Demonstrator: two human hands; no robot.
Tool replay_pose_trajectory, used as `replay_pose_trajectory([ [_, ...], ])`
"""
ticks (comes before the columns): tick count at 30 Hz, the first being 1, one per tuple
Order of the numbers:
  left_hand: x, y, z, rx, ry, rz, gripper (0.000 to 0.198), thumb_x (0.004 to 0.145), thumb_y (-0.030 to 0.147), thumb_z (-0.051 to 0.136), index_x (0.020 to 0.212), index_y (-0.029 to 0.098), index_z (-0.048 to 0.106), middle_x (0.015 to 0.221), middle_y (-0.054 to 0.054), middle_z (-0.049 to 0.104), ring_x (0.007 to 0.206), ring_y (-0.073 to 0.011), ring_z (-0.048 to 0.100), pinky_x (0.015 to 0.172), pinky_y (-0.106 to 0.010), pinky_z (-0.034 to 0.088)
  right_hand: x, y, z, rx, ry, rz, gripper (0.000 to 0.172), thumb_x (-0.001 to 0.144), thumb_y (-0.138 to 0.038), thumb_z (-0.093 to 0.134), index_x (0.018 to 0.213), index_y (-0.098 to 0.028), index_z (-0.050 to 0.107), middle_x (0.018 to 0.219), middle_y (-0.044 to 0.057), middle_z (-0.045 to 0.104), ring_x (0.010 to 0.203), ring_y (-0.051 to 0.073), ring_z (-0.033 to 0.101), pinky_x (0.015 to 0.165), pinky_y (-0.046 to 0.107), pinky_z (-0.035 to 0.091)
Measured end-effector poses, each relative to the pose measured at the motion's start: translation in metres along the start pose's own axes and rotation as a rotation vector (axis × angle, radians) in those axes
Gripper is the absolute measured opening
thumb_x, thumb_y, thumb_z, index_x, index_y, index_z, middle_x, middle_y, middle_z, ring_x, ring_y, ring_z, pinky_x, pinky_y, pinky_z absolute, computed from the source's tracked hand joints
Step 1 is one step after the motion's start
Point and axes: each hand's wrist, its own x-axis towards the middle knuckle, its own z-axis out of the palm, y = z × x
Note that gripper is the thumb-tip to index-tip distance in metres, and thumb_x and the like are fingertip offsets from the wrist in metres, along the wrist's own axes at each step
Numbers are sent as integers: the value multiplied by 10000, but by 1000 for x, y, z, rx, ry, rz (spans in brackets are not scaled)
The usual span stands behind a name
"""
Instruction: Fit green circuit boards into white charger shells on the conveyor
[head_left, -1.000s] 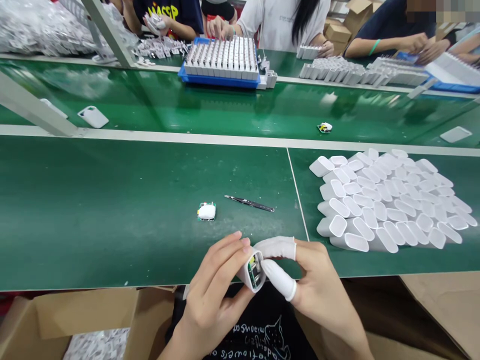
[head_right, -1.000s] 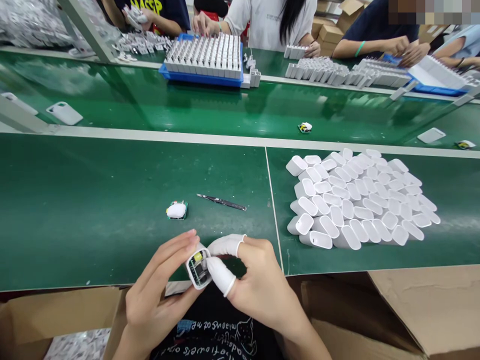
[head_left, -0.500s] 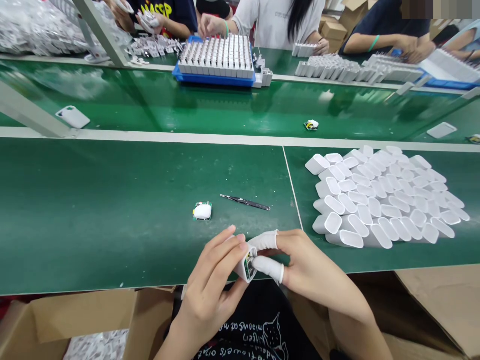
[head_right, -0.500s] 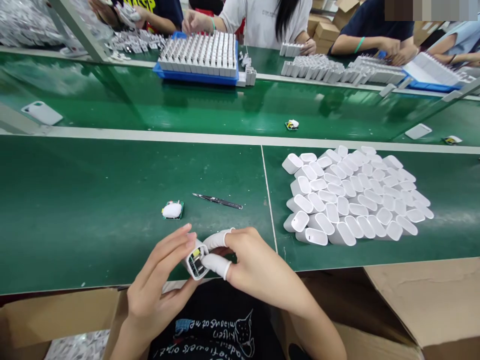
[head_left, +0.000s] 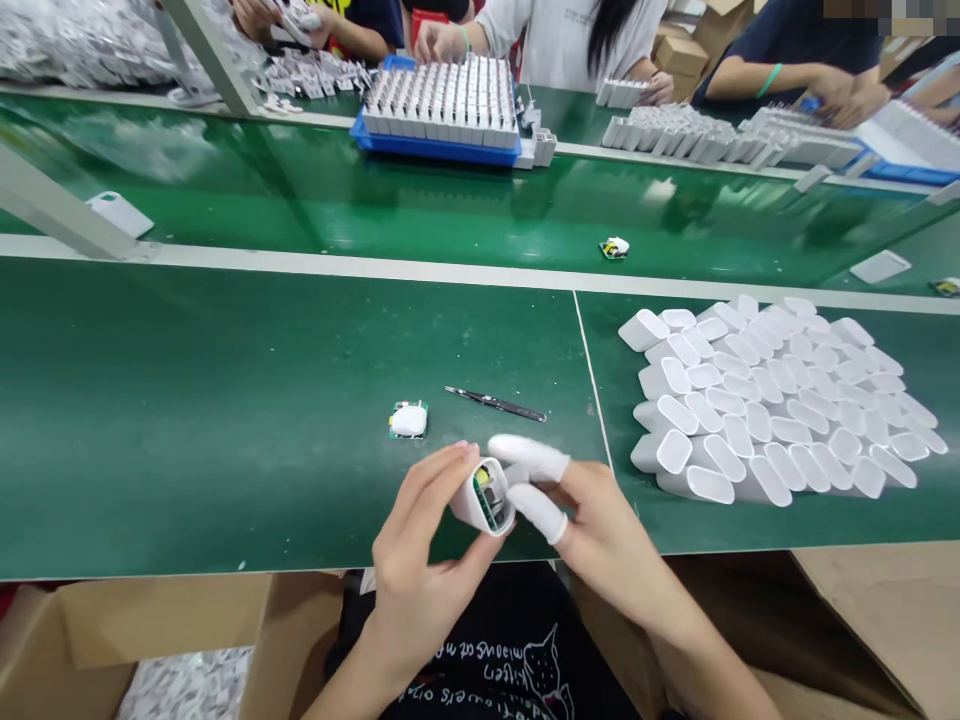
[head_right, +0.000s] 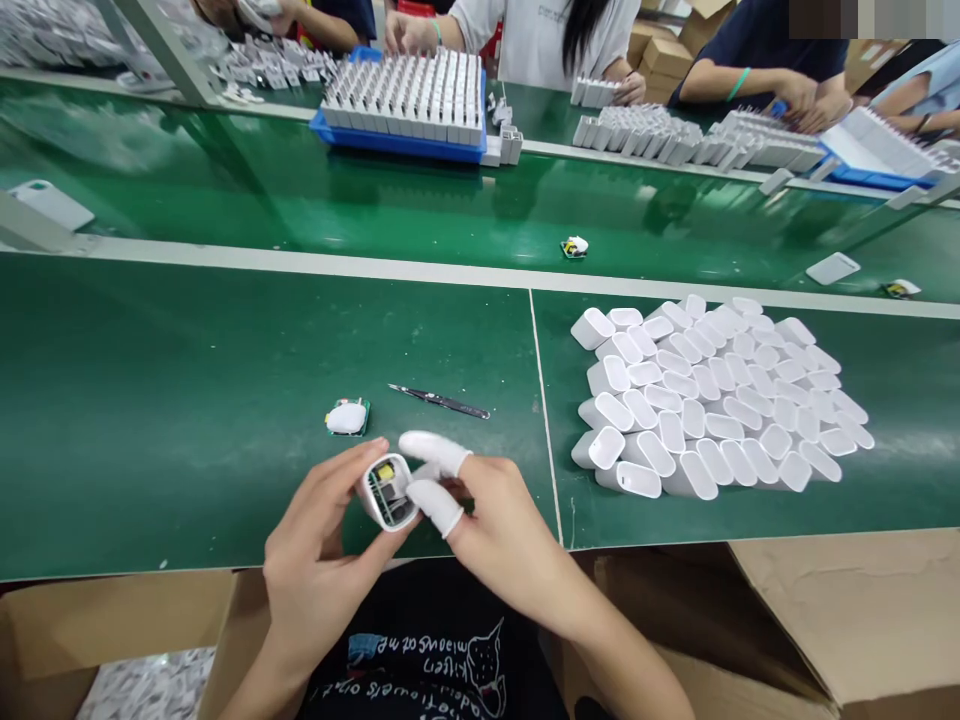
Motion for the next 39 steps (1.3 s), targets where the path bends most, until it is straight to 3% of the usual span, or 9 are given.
replay_pose_trajectory([
  [3, 1, 4, -1, 12, 73, -24, 435, 781, 81, 696, 1192, 146, 570, 1110, -75, 597, 1058, -174, 589, 883, -290, 561, -11, 5, 19, 28, 187, -150, 473, 836, -176, 689, 1273, -296, 556, 1263, 49, 636, 1077, 192, 650, 895, 321, 554],
  [6, 3, 9, 0, 100, 133, 39, 398, 780, 84, 692, 1157, 144, 580, 1068, -77, 563, 1001, -171, 575, 817, -285, 566, -16, 10, 37, 255, 309, -183, 337, 819, -147, 687, 1109, -317, 658, 1211, 23, 665, 1077, 198, 652, 872, 317, 571],
  [8, 6, 11, 1, 76, 134, 85, 444, 781, 72, 684, 1199, 137, 546, 1083, -92, 574, 1019, -190, 581, 822, -319, 574, -13, 11, 43, 584, 362, -28, 213, 811, -234, 705, 1011, -308, 687, 1070, 13, 714, 948, 194, 698, 803, 312, 598],
  [11, 12, 13, -1, -34, 104, 153, 502, 777, 53, 681, 1240, 126, 503, 1101, -104, 622, 1063, -220, 605, 873, -382, 578, -5, 10, 42, 978, 338, 290, 253, 743, -386, 744, 966, -285, 678, 987, 22, 731, 843, 216, 713, 741, 350, 614],
  [17, 21, 15, -14, 9, 75, 206, 415, 761, 6, 685, 1152, 66, 558, 1072, -114, 667, 1162, -236, 596, 967, -378, 561, 5, 10, 38, 1229, 131, 509, 305, 639, -343, 801, 880, -245, 642, 865, 14, 728, 839, 235, 707, 724, 364, 607],
  [28, 26, 3, -31, -40, 159, 155, 378, 747, -11, 701, 1099, 65, 587, 1045, -79, 661, 1179, -212, 589, 999, -351, 544, 29, -7, 38, 1149, -17, 489, 256, 672, -304, 789, 865, -253, 629, 739, -44, 693, 650, 158, 694, 565, 254, 592],
  [32, 27, 1, -37, -44, 160, 138, 376, 757, 7, 697, 1108, 81, 582, 1028, -77, 673, 1173, -225, 594, 986, -381, 556, 37, -8, 43, 1013, 32, 531, 291, 604, -320, 810, 823, -247, 633, 753, -30, 700, 558, 130, 653, 481, 219, 561],
  [36, 26, -12, -35, -37, 134, 93, 379, 792, 56, 681, 1151, 95, 568, 1078, -99, 685, 1181, -244, 588, 970, -427, 564, 41, -3, 41, 854, 73, 452, 216, 678, -364, 768, 856, -280, 678, 733, -25, 717, 645, 158, 692, 583, 268, 601],
  [39, 22, -24, -39, 46, 64, 20, 388, 809, 94, 680, 1183, 119, 578, 1147, -103, 675, 1220, -267, 561, 992, -466, 545, 27, -4, 27, 491, 154, 261, 182, 775, -332, 720, 955, -312, 698, 1015, 13, 738, 982, 222, 692, 844, 402, 590],
])
